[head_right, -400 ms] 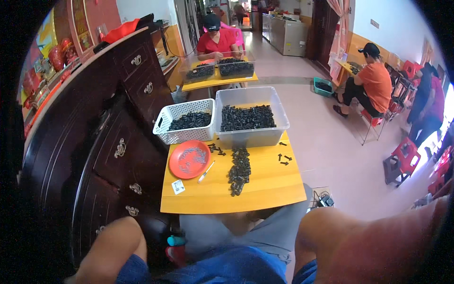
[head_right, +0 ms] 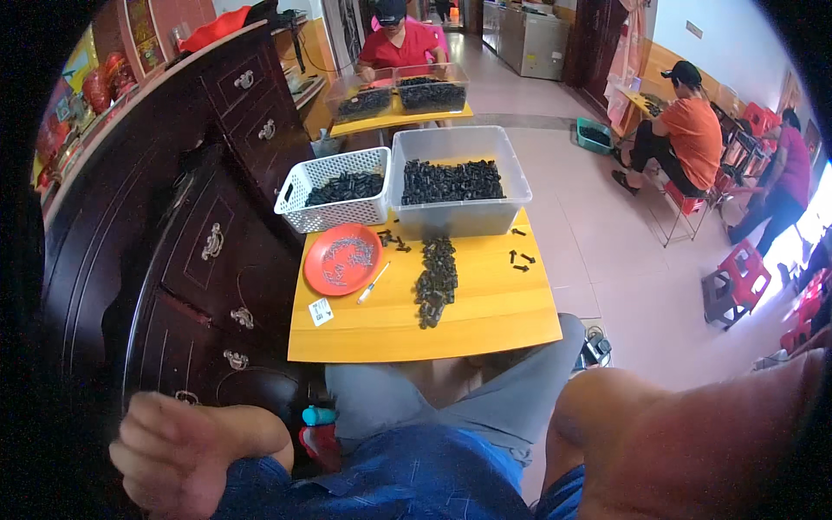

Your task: Assembling small black plastic components by hand.

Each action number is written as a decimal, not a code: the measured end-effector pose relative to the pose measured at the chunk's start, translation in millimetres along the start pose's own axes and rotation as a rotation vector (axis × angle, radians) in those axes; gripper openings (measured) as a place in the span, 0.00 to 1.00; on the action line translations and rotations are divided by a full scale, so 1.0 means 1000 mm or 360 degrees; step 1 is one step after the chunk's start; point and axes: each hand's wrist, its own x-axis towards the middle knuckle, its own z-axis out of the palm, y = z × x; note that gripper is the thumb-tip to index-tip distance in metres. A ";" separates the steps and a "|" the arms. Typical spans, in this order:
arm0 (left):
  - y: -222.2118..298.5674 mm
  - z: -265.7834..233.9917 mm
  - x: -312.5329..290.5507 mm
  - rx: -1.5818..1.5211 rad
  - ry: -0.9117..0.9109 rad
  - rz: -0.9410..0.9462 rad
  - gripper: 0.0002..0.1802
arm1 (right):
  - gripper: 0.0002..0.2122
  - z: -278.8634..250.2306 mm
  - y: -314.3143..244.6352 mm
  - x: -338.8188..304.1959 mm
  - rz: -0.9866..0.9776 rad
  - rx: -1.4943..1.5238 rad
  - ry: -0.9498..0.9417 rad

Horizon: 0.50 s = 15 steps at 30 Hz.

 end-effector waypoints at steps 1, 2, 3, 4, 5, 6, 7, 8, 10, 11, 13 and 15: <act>-0.007 0.000 -0.007 0.0035 0.0116 -0.0005 0.17 | 0.14 -0.001 0.004 -0.005 0.0004 0.0017 0.0012; -0.007 -0.005 -0.019 0.0089 0.0250 -0.0041 0.14 | 0.14 -0.039 -0.005 -0.020 0.0034 0.0060 0.0005; -0.011 0.003 -0.019 0.0061 0.0282 -0.0112 0.18 | 0.14 -0.044 -0.012 -0.024 0.0070 0.0070 0.0012; -0.017 0.009 -0.021 0.0079 0.0248 -0.0112 0.10 | 0.14 -0.048 -0.017 -0.026 0.0109 0.0080 0.0018; -0.033 0.013 -0.026 0.0040 0.0208 -0.0106 0.09 | 0.14 -0.039 -0.017 -0.022 0.0154 0.0033 0.0019; -0.042 0.009 -0.041 0.0114 0.0040 -0.0248 0.08 | 0.14 -0.051 -0.025 -0.026 0.0194 0.0025 0.0017; -0.051 0.010 -0.051 0.0183 -0.0146 -0.0377 0.09 | 0.13 -0.001 0.003 -0.012 0.0227 0.0009 0.0031; -0.058 0.016 -0.060 0.0288 -0.0183 -0.0618 0.08 | 0.13 0.007 0.010 -0.008 0.0246 0.0018 0.0032; -0.081 0.049 -0.087 0.0365 -0.0330 -0.1033 0.07 | 0.13 0.091 0.038 0.013 0.0294 -0.0007 0.0005; -0.093 0.058 -0.101 0.0390 -0.0441 -0.1198 0.08 | 0.13 0.114 0.048 0.017 0.0303 0.0005 0.0001; -0.109 0.075 -0.145 0.0443 -0.0647 -0.1482 0.11 | 0.13 0.180 0.073 0.030 0.0331 0.0029 -0.0014; -0.123 0.088 -0.192 0.0424 -0.0822 -0.1562 0.12 | 0.08 0.211 0.085 0.002 0.0601 -0.0423 0.0108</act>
